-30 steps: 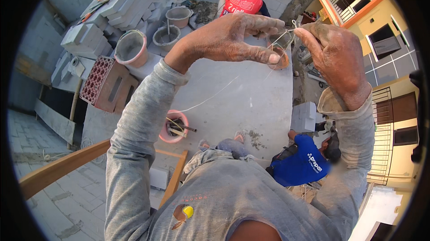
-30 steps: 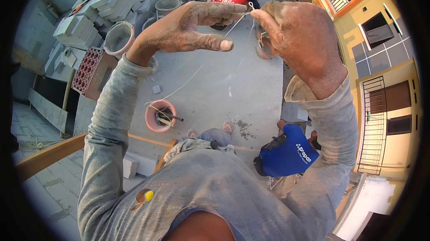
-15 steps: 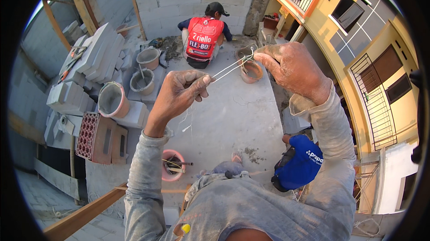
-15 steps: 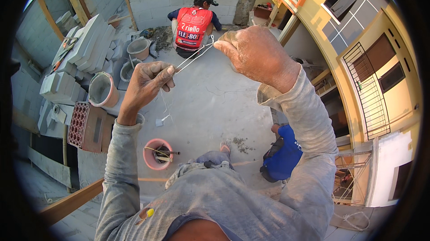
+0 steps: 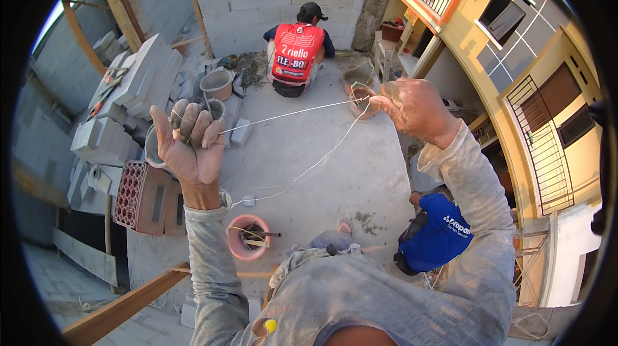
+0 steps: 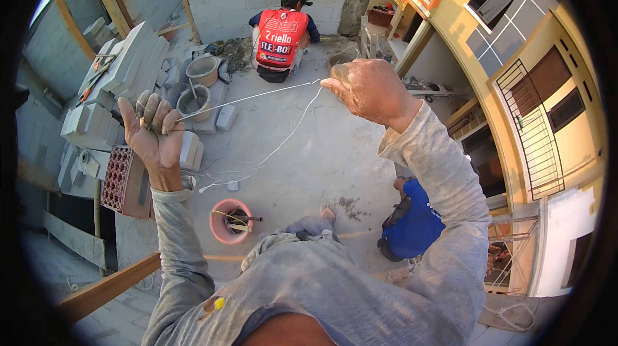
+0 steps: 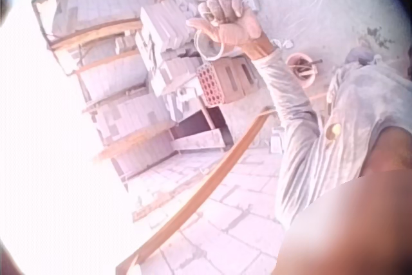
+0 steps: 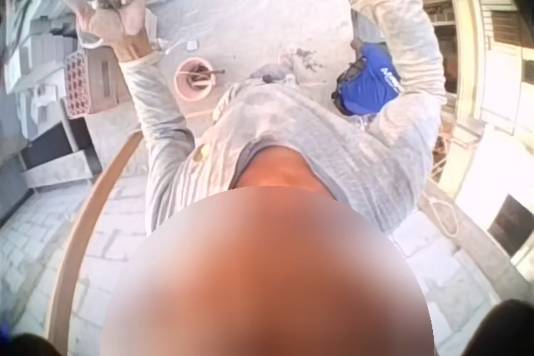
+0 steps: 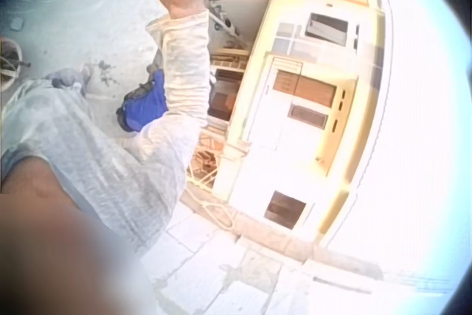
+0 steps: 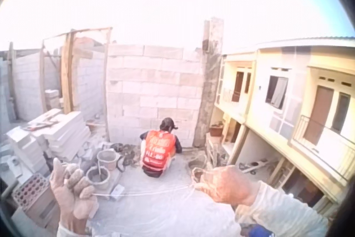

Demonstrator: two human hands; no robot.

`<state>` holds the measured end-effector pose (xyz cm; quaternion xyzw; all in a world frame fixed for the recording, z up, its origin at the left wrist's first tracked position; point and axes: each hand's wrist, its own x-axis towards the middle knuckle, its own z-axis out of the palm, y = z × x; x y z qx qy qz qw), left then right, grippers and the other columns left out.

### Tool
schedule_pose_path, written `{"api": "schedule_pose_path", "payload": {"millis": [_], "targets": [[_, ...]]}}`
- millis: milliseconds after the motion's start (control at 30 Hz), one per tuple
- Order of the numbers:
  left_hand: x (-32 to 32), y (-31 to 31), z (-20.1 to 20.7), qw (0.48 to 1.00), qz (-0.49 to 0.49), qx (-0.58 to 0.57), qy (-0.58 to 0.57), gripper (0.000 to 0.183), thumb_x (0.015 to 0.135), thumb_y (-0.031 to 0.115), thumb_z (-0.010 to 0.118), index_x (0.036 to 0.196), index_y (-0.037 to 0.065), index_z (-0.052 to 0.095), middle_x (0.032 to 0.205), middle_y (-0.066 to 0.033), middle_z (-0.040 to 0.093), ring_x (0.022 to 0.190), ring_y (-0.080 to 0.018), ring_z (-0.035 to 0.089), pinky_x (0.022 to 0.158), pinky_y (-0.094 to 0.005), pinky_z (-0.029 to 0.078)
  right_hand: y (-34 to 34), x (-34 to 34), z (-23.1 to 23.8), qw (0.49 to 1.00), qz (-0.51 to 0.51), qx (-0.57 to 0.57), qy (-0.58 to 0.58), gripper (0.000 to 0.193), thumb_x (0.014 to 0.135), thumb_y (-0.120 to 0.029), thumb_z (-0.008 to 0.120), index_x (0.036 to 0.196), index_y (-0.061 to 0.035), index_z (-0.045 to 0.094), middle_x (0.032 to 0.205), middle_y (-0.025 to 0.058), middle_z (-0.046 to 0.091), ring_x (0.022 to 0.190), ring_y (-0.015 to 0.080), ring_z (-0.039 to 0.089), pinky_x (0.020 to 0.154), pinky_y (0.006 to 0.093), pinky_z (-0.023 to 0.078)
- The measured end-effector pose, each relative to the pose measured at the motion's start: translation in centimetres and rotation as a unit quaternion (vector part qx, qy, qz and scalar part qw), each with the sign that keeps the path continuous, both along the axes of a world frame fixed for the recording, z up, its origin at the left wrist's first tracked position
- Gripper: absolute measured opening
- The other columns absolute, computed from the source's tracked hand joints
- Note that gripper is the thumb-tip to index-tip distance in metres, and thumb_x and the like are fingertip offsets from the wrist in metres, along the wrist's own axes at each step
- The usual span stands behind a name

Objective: The person holds a bundle of white string and repeatedly pulls, twists, and ties sections of it by hand. They form knots and loops while standing on a construction site, occasionally adjusting the string with both hands.

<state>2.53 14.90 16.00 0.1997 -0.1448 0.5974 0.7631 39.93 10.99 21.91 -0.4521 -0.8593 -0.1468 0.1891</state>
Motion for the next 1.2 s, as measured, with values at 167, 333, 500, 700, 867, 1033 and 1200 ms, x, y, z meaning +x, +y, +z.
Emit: {"api": "schedule_pose_path", "payload": {"millis": [167,333,500,700,867,1033,1200], "targets": [[2.0,-3.1,2.3,0.923,0.180,-0.230,0.248,0.047,0.104,0.037,0.057,0.068,0.020,0.033,0.058,0.0080,0.019,0.046,-0.0072,0.016,0.043,-0.0252,0.014,-2.3,-4.4,0.4,0.983,0.182,-0.036,-0.010,0.032,0.099,-0.028,0.062,0.071,-0.0115,0.061,0.052,0.0093,0.052,0.047,0.0267,0.055,0.047,0.0391,0.046],[-3.5,-1.4,3.7,0.951,0.232,-0.108,0.173,0.038,0.100,0.029,0.063,0.071,0.019,0.041,0.058,0.0092,0.027,0.043,-0.0055,0.022,0.038,-0.0256,0.016,-0.3,-0.9,1.3,0.996,-0.016,0.047,-0.075,0.036,0.100,-0.031,0.061,0.071,-0.0104,0.063,0.054,0.0096,0.054,0.049,0.0271,0.055,0.050,0.0375,0.049],[-9.2,0.3,-1.8,0.863,0.377,-0.181,0.282,0.036,0.103,0.026,0.058,0.074,0.018,0.039,0.062,0.0072,0.027,0.049,-0.0068,0.024,0.045,-0.0250,0.020,0.4,3.1,-0.8,0.993,-0.079,0.024,-0.085,0.057,0.102,-0.041,0.056,0.059,-0.0041,0.063,0.050,0.0156,0.050,0.047,0.0339,0.052,0.049,0.0410,0.045],[-27.4,1.2,-8.9,0.679,0.552,-0.351,0.333,0.032,0.105,0.037,0.053,0.082,0.015,0.048,0.063,0.0070,0.033,0.054,-0.0087,0.031,0.050,-0.0257,0.029,0.4,14.4,-1.3,0.984,-0.167,-0.013,-0.064,0.065,0.102,-0.047,0.054,0.054,-0.0024,0.059,0.048,0.0183,0.049,0.046,0.0371,0.051,0.049,0.0453,0.041],[-32.8,2.1,-15.6,0.420,0.566,-0.318,0.634,0.036,0.100,0.041,0.058,0.102,0.006,0.067,0.078,-0.0122,0.063,0.073,-0.0256,0.061,0.068,-0.0387,0.050,-0.6,12.8,-1.1,0.991,-0.117,0.031,-0.057,0.054,0.100,-0.039,0.062,0.061,-0.0010,0.059,0.052,0.0203,0.050,0.048,0.0385,0.050,0.048,0.0468,0.037],[-20.7,-1.2,-9.6,0.090,0.384,-0.147,0.907,0.042,0.095,0.035,0.064,0.119,0.000,0.069,0.115,-0.0228,0.070,0.103,-0.0388,0.067,0.090,-0.0459,0.051,-2.0,7.1,3.0,0.996,-0.085,-0.014,-0.021,0.052,0.098,-0.038,0.066,0.061,-0.0003,0.059,0.053,0.0185,0.050,0.047,0.0366,0.049,0.048,0.0447,0.037],[1.6,-3.7,-4.0,0.628,0.394,0.201,0.640,0.051,0.088,0.028,0.080,0.127,-0.003,0.066,0.113,-0.0197,0.070,0.110,-0.0265,0.067,0.095,-0.0401,0.053,-1.9,1.6,4.8,0.997,0.001,0.020,-0.080,0.050,0.098,-0.037,0.065,0.065,0.0000,0.060,0.058,0.0181,0.054,0.053,0.0364,0.054,0.050,0.0452,0.039]]}}
